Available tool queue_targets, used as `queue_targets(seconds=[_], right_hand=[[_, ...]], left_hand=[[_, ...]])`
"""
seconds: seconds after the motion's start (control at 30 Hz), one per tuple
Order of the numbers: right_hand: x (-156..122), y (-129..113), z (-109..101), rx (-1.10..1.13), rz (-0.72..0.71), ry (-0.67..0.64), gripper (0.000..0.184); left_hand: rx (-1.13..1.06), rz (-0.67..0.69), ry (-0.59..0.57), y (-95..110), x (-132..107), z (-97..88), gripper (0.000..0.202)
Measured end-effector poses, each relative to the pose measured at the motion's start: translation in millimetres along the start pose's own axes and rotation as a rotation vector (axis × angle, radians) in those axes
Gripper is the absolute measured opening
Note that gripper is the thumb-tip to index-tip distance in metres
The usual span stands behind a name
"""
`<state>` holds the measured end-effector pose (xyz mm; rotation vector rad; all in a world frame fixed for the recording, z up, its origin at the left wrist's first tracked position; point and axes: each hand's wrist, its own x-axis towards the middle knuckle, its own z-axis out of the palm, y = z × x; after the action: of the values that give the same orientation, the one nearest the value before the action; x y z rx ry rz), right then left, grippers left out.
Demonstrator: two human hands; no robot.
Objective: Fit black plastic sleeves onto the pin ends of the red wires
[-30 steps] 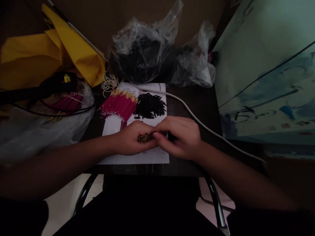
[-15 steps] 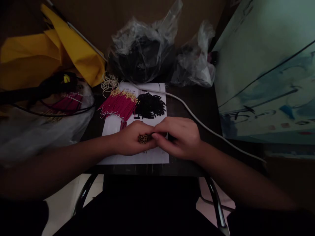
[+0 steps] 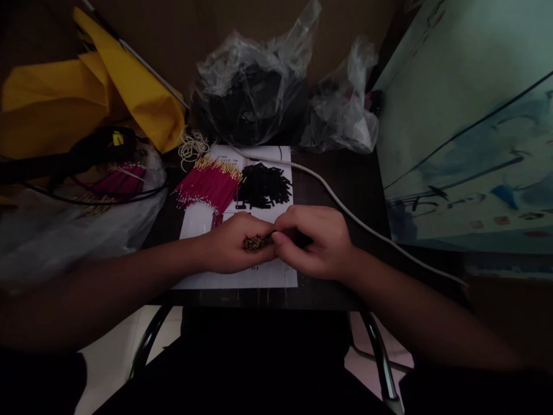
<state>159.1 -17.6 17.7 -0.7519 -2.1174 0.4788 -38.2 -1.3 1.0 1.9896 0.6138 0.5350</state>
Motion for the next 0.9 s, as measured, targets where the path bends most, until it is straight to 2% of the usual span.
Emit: queue_targets(seconds=[0.17, 0.37, 0.5, 0.73, 0.9], right_hand=[[0.1, 1.3, 1.8, 0.01, -0.014, 0.001, 0.005], [-0.4, -1.4, 0.6, -0.086, -0.041, 0.006, 0.006], [-1.5, -1.7, 0.8, -0.166, -0.067, 0.011, 0.007], [-3.4, 3.2, 2.9, -0.156, -0.079, -0.042, 0.013], [-1.7, 0.5, -1.1, -0.25, -0.125, -0.02, 0.017]], left_hand=[[-0.018, 0.02, 0.003, -0.2, 0.3, 0.4, 0.028], [-0.006, -0.003, -0.004, -0.6, 0.4, -0.1, 0.03], [-0.015, -0.016, -0.004, -0.4, 0.6, -0.1, 0.024], [-0.02, 0.001, 0.004, -1.5, -0.3, 0.3, 0.016], [-0.025, 0.014, 0.011, -1.2, 0.4, 0.3, 0.015]])
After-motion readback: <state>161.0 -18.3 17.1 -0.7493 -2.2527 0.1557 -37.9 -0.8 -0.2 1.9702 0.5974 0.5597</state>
